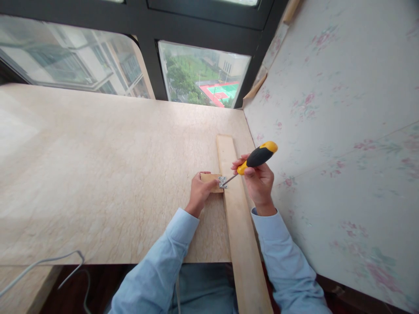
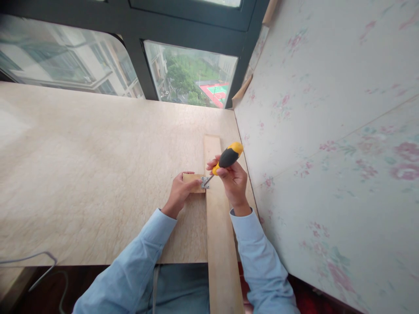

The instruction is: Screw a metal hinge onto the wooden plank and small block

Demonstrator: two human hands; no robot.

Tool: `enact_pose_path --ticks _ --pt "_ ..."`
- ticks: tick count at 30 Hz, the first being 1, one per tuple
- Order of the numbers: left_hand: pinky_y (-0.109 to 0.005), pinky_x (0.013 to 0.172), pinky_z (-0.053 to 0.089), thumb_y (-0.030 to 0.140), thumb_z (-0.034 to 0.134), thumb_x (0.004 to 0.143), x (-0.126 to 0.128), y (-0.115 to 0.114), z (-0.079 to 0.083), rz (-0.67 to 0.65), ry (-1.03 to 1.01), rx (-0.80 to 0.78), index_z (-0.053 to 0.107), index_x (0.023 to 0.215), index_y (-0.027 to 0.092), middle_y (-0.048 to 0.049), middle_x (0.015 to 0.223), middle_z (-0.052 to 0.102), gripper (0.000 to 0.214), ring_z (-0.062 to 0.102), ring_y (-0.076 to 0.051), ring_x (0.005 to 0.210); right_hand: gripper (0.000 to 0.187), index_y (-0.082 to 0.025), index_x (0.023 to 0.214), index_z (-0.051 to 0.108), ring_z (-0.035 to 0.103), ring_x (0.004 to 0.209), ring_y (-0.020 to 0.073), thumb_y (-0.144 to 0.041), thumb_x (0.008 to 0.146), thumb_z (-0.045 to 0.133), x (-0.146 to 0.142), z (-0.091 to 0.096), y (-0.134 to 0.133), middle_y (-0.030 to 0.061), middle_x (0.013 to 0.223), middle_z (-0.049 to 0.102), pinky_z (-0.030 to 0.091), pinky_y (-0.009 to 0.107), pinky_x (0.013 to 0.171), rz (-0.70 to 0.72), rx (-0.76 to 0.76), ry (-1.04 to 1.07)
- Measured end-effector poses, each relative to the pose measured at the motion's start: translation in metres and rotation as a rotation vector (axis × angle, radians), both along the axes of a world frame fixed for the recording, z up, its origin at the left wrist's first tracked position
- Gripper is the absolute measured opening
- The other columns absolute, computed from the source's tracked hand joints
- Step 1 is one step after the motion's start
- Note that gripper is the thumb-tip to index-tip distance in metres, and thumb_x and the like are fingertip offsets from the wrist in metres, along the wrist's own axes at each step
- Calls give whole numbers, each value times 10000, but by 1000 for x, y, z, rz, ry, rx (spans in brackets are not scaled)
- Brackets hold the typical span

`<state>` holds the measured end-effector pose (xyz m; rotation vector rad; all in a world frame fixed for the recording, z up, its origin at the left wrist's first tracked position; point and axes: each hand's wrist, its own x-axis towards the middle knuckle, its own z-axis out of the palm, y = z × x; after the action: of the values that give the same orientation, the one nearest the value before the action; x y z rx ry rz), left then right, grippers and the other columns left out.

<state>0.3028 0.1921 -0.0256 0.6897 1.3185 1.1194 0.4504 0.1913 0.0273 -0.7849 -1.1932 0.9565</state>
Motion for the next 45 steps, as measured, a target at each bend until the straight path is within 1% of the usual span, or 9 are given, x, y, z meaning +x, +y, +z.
enact_pose_path --ticks 9,16,22,25,30,35,39,43,45 --pt "-227 580 487 233 800 543 1 0 -4 0 19 13 571 1003 116 -57 848 631 526 588 -130 683 317 -226 1068 672 713 845 225 -389 805 741 2 1 -5 38 931 742 599 419 771 34 12 -111" --pt "-213 574 470 241 814 531 1 -1 -7 12 12 40 577 986 118 -49 843 631 528 586 -123 680 436 -281 1322 546 656 1103 253 -416 912 608 12 6 -7 81 1262 656 531 495 956 140 11 -146" --pt "-220 567 476 223 799 547 0 -2 -7 9 25 41 576 990 119 -54 836 637 507 596 -131 675 410 -248 1007 647 686 869 227 -370 671 849 8 -1 -5 25 929 706 594 427 811 -127 76 -210" --pt "-213 561 474 207 791 551 1 -1 -7 17 36 42 579 983 116 -49 817 633 490 595 -128 667 501 -262 1047 631 654 963 239 -439 636 856 7 -8 -4 39 1011 671 566 432 872 -210 124 -275" --pt "-220 569 482 206 793 543 2 0 -9 26 17 40 570 972 116 -52 819 632 491 591 -127 664 638 -329 1451 355 507 1284 264 -578 895 546 8 2 -9 79 1401 518 479 487 1015 90 87 -350" --pt "-233 575 486 232 792 540 1 0 -12 21 1 52 561 971 127 -43 814 626 501 589 -129 663 627 -367 1493 264 434 1371 251 -423 940 555 9 19 -18 47 1496 447 412 523 1095 271 -2 -296" --pt "-235 582 484 237 797 529 1 -1 -12 25 -17 62 564 963 128 -38 811 625 504 586 -126 661 550 -303 1383 479 670 1079 242 -355 872 677 10 15 -20 47 1204 688 511 484 994 63 13 -353" --pt "-234 576 480 243 803 525 1 -1 -9 22 -14 58 579 930 119 -41 804 627 479 587 -127 659 306 -245 982 723 703 938 267 -405 733 799 11 9 -19 44 960 755 550 431 922 -291 104 -611" --pt "-230 572 479 240 805 525 1 -1 -8 21 -14 59 582 923 118 -38 797 627 473 587 -126 657 284 -245 967 727 698 945 272 -432 758 770 10 10 -19 54 962 754 546 430 924 -323 119 -656"
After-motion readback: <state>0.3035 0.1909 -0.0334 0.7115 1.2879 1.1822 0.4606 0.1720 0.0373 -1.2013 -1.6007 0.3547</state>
